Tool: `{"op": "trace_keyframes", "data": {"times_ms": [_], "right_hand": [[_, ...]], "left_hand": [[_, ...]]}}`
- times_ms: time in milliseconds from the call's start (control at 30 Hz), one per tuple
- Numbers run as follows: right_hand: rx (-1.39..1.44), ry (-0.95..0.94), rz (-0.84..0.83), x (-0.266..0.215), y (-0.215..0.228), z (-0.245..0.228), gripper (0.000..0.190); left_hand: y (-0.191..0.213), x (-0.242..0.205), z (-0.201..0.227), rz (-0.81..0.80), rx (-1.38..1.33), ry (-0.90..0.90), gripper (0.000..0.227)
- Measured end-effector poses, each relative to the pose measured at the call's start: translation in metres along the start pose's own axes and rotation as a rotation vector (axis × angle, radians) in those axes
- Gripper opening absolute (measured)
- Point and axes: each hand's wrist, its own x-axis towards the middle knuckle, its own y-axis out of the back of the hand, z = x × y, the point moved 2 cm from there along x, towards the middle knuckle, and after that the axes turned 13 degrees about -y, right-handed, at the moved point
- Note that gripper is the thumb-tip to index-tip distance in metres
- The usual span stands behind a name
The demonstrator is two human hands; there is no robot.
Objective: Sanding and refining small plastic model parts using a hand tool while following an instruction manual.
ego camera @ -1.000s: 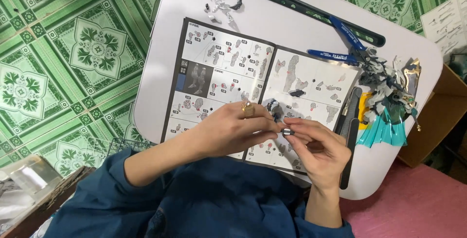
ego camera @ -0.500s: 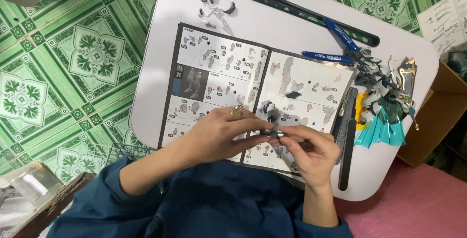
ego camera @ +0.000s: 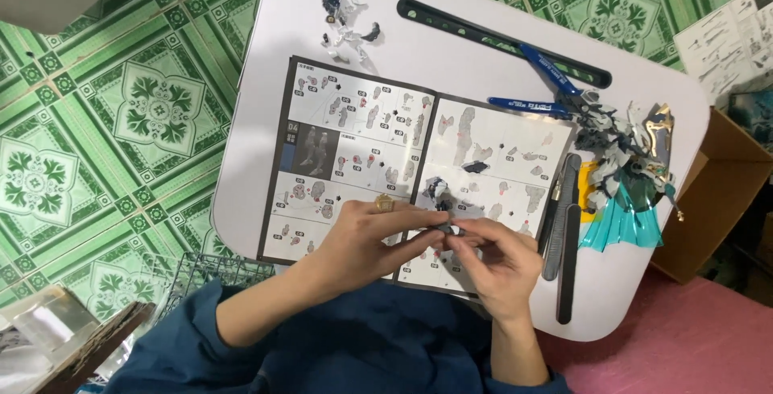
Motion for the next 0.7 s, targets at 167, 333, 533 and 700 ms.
{"op": "trace_keyframes", "data": {"times_ms": [167, 333, 533, 700], "right_hand": [[-0.142, 0.18, 0.102, -0.005, -0.005, -0.006, 0.027], [-0.3, 0.332, 0.203, -0.016, -0.009, -0.007, 0.023], [-0.226, 0.39, 0.244, -0.024, -0.007, 0.007, 0.018], [-0.062, 0.245, 0.172, -0.026, 0.002, 0.009, 0.029]], "left_hand": [[-0.01, -0.013, 0.004, 0.088, 0.073, -0.048, 0.025], [-0.02, -0.024, 0.009, 0.21, 0.075, -0.184, 0.022], [-0.028, -0.031, 0.01, 0.31, 0.036, -0.284, 0.02], [-0.029, -0.033, 0.008, 0.3, -0.138, -0.211, 0.022]]}}
